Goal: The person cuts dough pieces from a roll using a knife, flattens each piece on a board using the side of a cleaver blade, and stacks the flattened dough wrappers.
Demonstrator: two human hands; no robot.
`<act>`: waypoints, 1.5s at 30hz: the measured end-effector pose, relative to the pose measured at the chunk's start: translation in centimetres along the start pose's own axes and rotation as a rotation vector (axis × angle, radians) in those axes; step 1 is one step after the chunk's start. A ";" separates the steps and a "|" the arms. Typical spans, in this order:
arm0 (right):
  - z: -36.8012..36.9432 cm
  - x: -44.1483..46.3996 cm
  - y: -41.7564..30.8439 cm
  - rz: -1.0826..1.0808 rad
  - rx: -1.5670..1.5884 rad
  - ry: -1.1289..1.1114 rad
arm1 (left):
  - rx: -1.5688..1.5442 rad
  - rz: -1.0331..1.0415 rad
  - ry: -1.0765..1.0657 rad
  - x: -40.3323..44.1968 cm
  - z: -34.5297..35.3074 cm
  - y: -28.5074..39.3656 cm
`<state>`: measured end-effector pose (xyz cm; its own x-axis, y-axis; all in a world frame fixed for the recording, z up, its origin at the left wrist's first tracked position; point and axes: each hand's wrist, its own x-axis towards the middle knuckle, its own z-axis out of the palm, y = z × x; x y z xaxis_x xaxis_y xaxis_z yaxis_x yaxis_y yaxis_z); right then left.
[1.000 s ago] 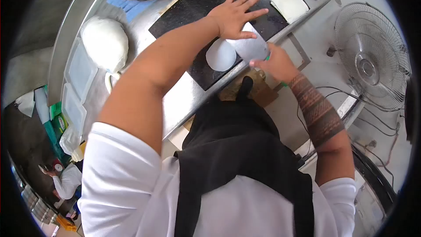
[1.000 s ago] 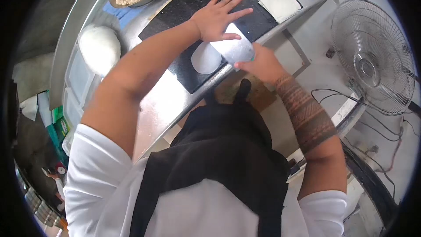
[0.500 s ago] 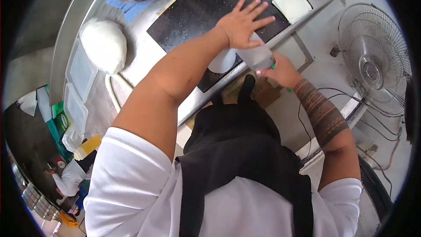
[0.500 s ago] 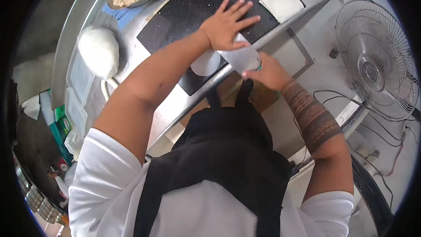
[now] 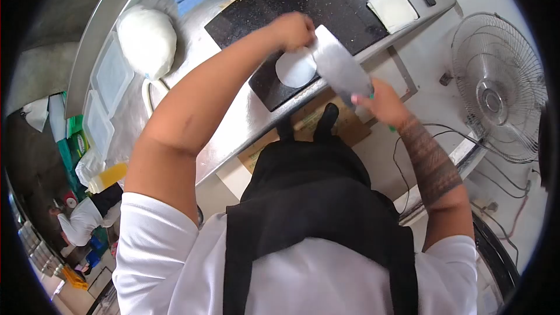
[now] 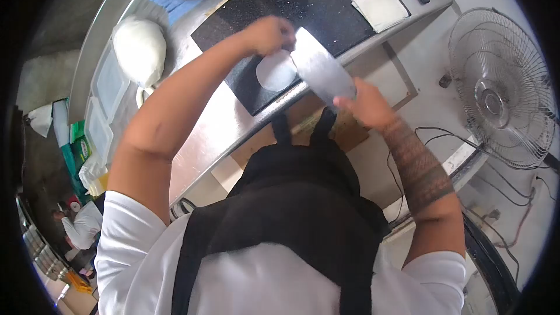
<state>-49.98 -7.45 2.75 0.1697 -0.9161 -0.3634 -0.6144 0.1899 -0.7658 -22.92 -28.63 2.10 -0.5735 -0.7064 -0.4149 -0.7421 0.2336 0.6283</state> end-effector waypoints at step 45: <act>1.8 -1.9 -4.4 0.177 0.494 -0.080 | -0.227 -0.378 1.178 -23.8 10.3 -10.8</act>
<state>-46.22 -5.88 5.88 0.1662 -0.8291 -0.5339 -0.2064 0.5001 -0.8410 -4.84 -7.41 -1.56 0.4054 -0.8979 0.1718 -0.6491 -0.1504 0.7457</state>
